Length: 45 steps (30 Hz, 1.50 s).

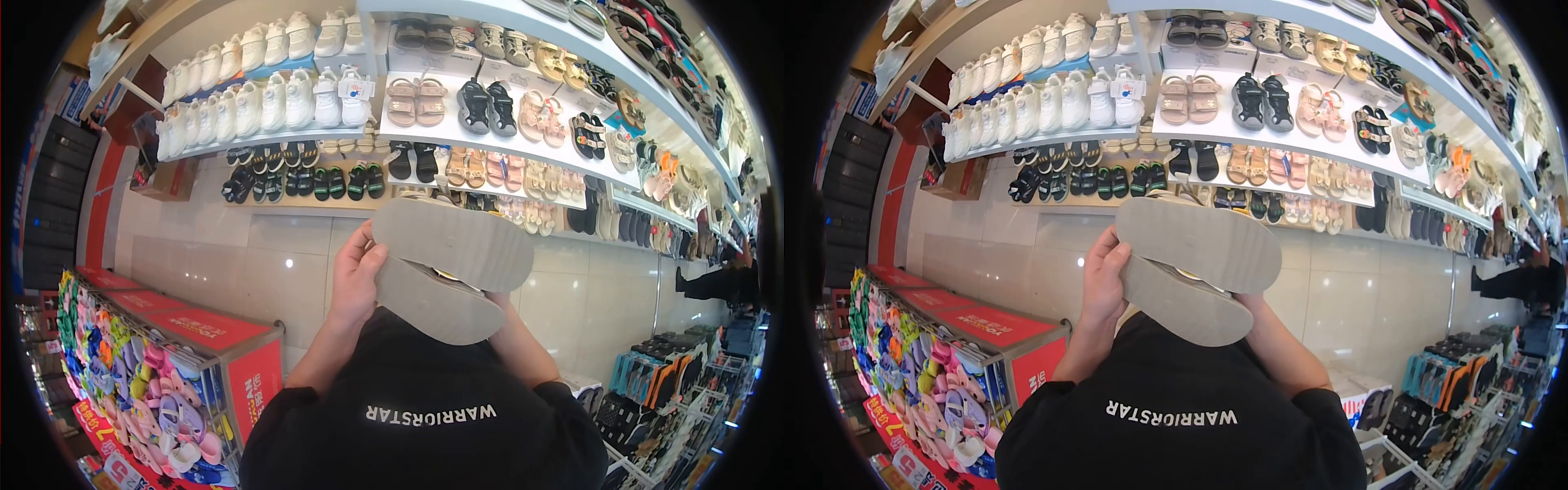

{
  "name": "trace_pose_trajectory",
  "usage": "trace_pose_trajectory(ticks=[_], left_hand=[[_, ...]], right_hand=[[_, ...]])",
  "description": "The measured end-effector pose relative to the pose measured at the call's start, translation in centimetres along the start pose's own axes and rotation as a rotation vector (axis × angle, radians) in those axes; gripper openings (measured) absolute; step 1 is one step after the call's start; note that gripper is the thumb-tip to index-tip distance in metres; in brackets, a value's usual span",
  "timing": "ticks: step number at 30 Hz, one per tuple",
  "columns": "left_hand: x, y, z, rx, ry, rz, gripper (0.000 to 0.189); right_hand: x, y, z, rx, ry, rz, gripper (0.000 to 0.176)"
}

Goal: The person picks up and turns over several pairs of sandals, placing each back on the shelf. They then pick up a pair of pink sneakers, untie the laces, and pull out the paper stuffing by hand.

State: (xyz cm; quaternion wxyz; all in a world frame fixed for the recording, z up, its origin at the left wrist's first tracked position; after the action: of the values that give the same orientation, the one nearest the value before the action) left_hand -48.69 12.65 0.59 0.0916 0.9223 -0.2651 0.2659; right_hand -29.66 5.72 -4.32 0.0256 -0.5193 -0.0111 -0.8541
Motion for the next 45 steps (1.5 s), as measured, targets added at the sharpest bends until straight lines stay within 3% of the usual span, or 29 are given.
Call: trace_pose_trajectory(ticks=[19,28,32,34,45], left_hand=[[1.1,0.0,0.2,-0.023,-0.023,0.047,0.030],[0.2,-0.2,0.8,-0.049,-0.072,-0.027,0.033],[0.7,-0.4,0.6,-0.056,-0.053,-0.003,0.026],[1.0,-0.4,0.5,-0.053,-0.065,-0.002,0.025],[1.9,-0.3,0.6,-0.039,-0.041,0.048,0.025]], right_hand=[[-1.3,1.6,-0.3,0.013,0.060,-0.059,0.049],[-3.0,2.2,-1.8,0.040,0.155,-0.090,0.051],[-3.0,2.2,-1.8,0.035,0.166,-0.087,0.051],[-2.3,2.1,-1.4,0.050,0.058,-0.138,0.035],[-2.6,2.6,-1.2,0.071,0.091,-0.098,0.047]])
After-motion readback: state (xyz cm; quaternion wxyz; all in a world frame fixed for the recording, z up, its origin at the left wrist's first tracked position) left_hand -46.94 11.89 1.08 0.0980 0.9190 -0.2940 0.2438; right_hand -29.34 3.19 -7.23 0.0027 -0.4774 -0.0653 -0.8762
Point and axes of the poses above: each hand's wrist, its own y-axis away from the middle knuckle, its own x-axis out of the palm, z = x × y, the point moved 3 cm from there along -y, towards the middle knuckle, and after that the axes turned 11 degrees about z, right-handed, at the moved point
